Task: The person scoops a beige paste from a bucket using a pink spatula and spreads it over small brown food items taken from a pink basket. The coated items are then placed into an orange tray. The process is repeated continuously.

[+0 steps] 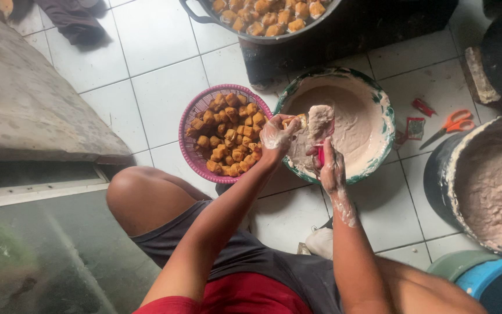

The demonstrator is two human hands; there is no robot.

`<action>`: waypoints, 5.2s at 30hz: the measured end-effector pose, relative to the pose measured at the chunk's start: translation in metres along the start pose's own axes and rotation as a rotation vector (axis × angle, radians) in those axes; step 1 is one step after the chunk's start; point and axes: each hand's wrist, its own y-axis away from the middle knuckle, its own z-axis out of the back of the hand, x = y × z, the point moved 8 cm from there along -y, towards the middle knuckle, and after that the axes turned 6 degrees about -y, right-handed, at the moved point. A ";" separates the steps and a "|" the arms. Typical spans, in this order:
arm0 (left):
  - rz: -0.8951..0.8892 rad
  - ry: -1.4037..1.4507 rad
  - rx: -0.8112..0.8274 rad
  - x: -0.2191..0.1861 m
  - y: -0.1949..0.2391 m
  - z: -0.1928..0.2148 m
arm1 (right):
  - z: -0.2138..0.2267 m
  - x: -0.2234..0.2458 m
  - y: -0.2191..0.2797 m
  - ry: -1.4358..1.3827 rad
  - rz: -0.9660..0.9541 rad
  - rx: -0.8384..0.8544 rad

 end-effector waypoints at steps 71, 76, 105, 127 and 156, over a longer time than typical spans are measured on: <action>0.313 0.706 -0.032 0.093 -0.068 -0.009 | 0.031 -0.002 -0.015 0.001 0.065 -0.049; -0.069 0.637 -0.013 -0.002 -0.166 0.010 | 0.041 -0.015 -0.015 -0.098 0.043 -0.042; -0.200 -0.904 0.137 0.211 -0.047 0.088 | 0.068 -0.073 -0.043 1.625 -0.173 0.259; -0.497 0.076 0.136 0.008 0.063 -0.025 | -0.003 -0.032 -0.010 -0.228 -0.115 -0.009; -0.135 0.020 -0.006 -0.035 0.006 -0.006 | 0.008 -0.007 -0.004 0.130 0.096 -0.057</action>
